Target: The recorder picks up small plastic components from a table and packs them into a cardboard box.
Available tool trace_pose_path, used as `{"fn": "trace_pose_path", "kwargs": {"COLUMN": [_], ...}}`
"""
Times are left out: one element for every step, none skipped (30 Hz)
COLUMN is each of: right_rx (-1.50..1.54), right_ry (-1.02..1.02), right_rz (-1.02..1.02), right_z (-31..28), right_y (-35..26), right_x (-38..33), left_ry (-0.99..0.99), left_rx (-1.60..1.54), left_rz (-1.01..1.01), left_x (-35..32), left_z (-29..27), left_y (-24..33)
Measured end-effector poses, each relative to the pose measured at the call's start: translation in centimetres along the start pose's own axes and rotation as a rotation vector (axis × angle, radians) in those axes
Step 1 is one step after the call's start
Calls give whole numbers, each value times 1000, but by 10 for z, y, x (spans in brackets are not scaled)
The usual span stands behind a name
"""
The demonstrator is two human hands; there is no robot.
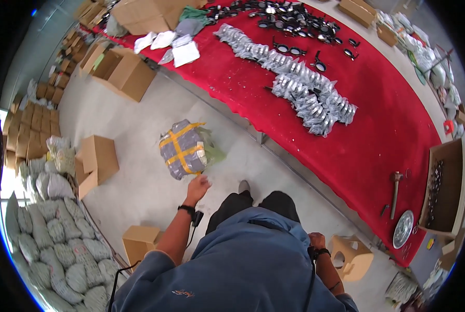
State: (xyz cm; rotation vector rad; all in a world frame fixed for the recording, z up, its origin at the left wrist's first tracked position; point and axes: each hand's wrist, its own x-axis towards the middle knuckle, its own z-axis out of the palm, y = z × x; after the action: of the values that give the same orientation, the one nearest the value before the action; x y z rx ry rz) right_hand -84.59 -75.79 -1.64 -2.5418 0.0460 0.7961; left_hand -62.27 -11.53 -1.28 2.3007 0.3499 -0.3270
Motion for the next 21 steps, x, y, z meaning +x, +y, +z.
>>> {"fn": "trace_pose_path", "kwargs": {"right_rx": [89, 103, 291, 467, 480, 624, 748, 766, 784, 795, 425, 428, 432, 424, 422, 423, 440, 995, 1540, 1555, 1531], "right_ry": [132, 132, 105, 68, 65, 194, 311, 310, 301, 265, 247, 222, 198, 189, 239, 289, 297, 328, 348, 359, 423], "right_rz": [19, 39, 147, 248, 263, 315, 347, 354, 350, 328, 271, 263, 256, 258, 225, 195, 215, 532, 864, 880, 873], "right_z": [3, 2, -3, -1, 7, 40, 53, 51, 49, 33, 32, 19, 10, 2, 12, 23, 13, -10, -35, -49, -54], "right_y": [-11, -19, -39, -41, -46, -21, -9, -19, -28, -44, -46, -53, -63, -55, -37, -29, -45, -67, -84, -96, -106], "right_x": [-1, 0, 0, 1, 5, 1, 4, 14, 26, 46, 52, 67, 79, 94, 102, 102, 105, 120, 128, 131, 129], "left_ry": [-16, -29, -48, -60, -70, -92, -95, -105, -69, -16, -47, -34, -22, -37, -69, -126, -172, -192, -207, -261, -324], "left_rx": [-49, -15, 27, 12, -4, -14, -34, -17, 35, 93, 111, 181, 250, 209, 197, 157, 131, 181, 191, 227, 258], "left_rz": [39, 60, 90, 136, 179, 253, 309, 312, 433, 529, 562, 612, 664, 707, 724, 818, 905, 955, 964, 1006, 1058], "left_x": [36, 71, 104, 135, 162, 195, 220, 241, 259, 273, 289, 299, 309, 323, 339, 354, 363, 370, 380, 392, 401], "left_z": [-1, -2, -9, -12, -15, -9, -5, -2, 2, -8, 0, 5, 10, 9, 23, 40, 53, 59, 70, 82, 98], "left_y": [25, 52, 93, 121, 149, 188, 214, 235, 257, 265, 297, 319, 340, 351, 373, 394, 412, 426, 436, 445, 455]}}
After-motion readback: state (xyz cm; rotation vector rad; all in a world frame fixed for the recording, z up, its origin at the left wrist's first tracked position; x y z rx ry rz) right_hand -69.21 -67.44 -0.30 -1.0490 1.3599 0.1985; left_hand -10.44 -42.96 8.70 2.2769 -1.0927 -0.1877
